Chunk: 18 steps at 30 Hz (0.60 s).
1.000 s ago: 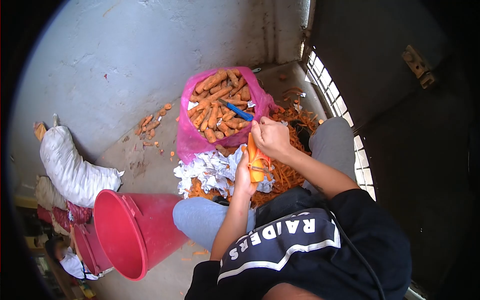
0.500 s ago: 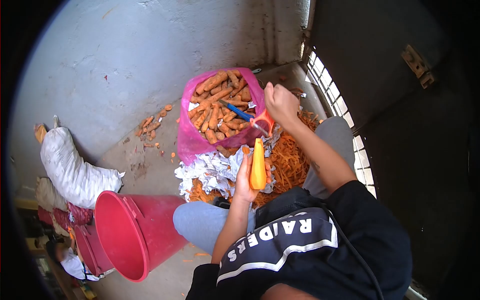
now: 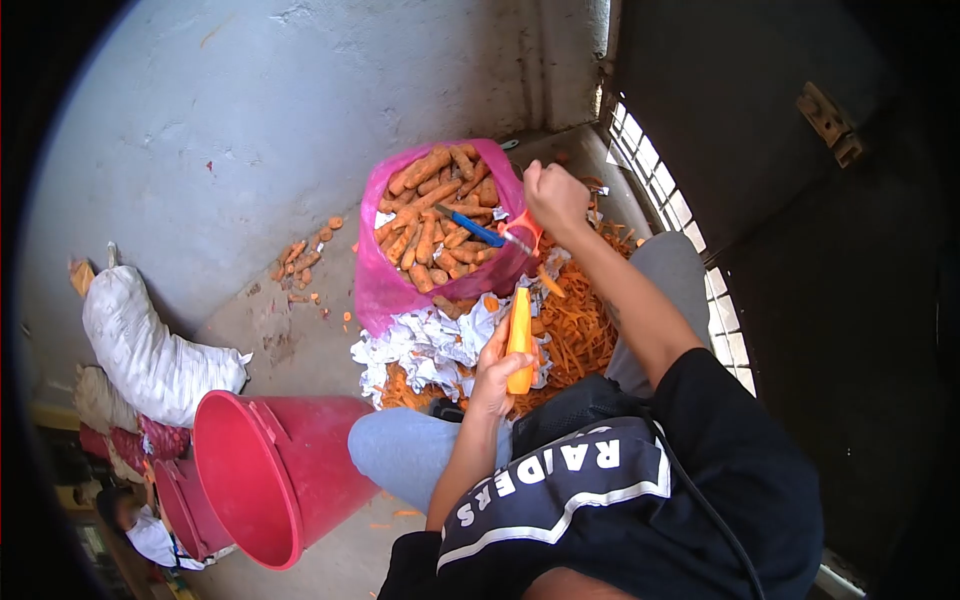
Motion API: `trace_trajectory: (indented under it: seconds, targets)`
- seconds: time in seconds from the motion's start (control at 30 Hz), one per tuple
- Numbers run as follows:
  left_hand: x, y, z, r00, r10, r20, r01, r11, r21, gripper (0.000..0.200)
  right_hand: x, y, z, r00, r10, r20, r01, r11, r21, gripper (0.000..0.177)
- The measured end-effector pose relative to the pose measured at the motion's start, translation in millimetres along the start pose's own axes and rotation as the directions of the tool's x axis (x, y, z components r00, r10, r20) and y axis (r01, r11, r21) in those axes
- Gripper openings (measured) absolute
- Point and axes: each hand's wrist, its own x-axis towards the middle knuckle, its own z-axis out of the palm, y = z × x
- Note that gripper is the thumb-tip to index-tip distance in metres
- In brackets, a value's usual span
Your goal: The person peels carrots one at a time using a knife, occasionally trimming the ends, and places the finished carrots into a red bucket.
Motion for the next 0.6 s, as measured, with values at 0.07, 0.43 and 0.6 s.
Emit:
trace_trajectory:
  seconds: [0.07, 0.43, 0.6]
  targets:
    - [-2.0, 0.4, 2.4, 0.998, -0.017, -0.056, 0.013, 0.998, -0.056, 0.07, 7.4, 4.6, -2.4, 1.0, 0.005, 0.014, -0.005, 1.0, 0.013, 0.05]
    - [36.2, -20.9, -35.7, 0.989, -0.064, -0.137, 0.001, 0.907, -0.421, 0.038, -105.3, -29.3, -52.4, 0.912, -0.262, 0.315, 0.189, 0.952, 0.242, 0.043]
    - [27.1, -7.9, -6.1, 0.971, -0.063, -0.233, -0.009, 0.955, -0.295, 0.035, -90.1, -27.3, -42.9, 0.929, -0.264, 0.258, 0.211, 0.953, 0.215, 0.042]
